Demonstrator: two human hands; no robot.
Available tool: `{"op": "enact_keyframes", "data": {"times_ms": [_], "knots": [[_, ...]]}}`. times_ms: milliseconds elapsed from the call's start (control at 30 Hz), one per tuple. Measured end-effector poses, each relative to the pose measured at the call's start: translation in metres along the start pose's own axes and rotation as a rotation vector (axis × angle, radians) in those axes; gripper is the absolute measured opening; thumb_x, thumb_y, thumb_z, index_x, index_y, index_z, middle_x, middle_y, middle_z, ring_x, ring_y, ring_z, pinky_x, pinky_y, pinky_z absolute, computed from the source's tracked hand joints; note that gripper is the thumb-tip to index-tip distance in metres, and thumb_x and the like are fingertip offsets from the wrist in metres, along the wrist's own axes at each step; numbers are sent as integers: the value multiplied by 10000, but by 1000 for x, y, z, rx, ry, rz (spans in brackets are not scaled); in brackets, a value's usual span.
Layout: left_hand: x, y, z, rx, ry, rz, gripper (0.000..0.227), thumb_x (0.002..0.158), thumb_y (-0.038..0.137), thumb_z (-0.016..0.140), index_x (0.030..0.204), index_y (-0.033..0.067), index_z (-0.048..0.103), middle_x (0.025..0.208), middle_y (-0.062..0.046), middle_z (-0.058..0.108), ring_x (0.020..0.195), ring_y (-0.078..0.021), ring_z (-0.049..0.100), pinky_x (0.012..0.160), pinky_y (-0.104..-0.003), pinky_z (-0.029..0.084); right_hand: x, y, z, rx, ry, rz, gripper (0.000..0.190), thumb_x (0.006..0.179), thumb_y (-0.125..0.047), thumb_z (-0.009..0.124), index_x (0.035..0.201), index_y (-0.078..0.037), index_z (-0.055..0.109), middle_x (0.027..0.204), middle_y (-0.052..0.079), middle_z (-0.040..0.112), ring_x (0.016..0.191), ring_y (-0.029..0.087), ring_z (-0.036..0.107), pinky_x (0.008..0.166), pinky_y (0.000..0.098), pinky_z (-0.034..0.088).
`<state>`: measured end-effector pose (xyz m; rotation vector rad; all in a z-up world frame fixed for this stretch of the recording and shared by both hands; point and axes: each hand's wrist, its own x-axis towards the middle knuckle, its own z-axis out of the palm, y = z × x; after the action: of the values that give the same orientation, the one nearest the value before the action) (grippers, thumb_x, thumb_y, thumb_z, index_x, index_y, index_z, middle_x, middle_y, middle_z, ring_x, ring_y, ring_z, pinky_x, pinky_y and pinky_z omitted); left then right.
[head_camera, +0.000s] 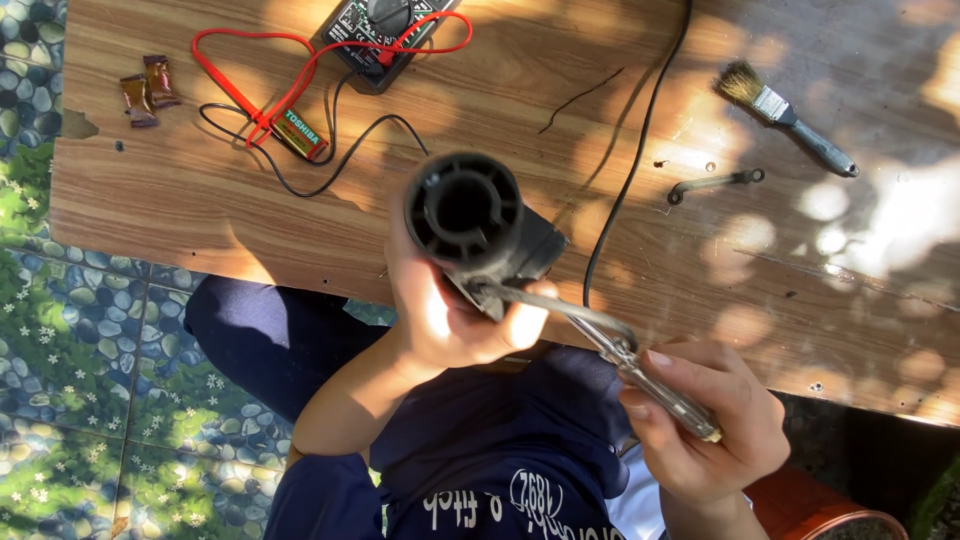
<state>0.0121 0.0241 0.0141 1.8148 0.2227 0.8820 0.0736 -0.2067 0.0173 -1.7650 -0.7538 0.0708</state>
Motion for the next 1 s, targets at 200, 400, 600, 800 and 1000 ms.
{"op": "enact_keyframes", "data": {"times_ms": [200,400,600,800,1000], "knots": [[8,-10,5,-470,-48,-267,616,918,144,695,1440,101,369,1096,-45,614,828,-161,659,785,-279,565,12,3,18,151,92,-22,349,894,-121,726,1148,-35,502,981,140,676,728,134,723,664,193,592],[13,-21,9,-613,-45,-407,474,994,184,666,1406,78,456,1093,-33,617,930,-127,606,882,-277,512,23,12,17,-40,279,-230,244,1006,-137,682,1141,-13,521,998,158,612,731,192,648,634,253,486],[14,-24,9,-666,-35,-430,474,1011,140,645,1439,79,449,1099,-37,625,942,-121,604,908,-283,504,38,6,16,-274,252,-387,334,1033,-328,618,1110,-10,549,839,174,679,725,234,633,747,324,488],[13,-25,8,-671,-25,-437,452,1007,140,651,1408,82,450,1082,-42,641,914,-127,628,862,-282,528,36,-2,16,-256,193,-319,313,988,-245,658,1065,52,595,886,227,690,764,271,677,739,334,525],[13,-20,9,-659,-42,-397,482,997,174,676,1414,94,449,1092,-25,629,940,-123,629,909,-270,516,44,-18,17,-369,85,-267,267,943,-134,758,1056,52,603,931,241,710,826,290,696,748,360,540]]}}
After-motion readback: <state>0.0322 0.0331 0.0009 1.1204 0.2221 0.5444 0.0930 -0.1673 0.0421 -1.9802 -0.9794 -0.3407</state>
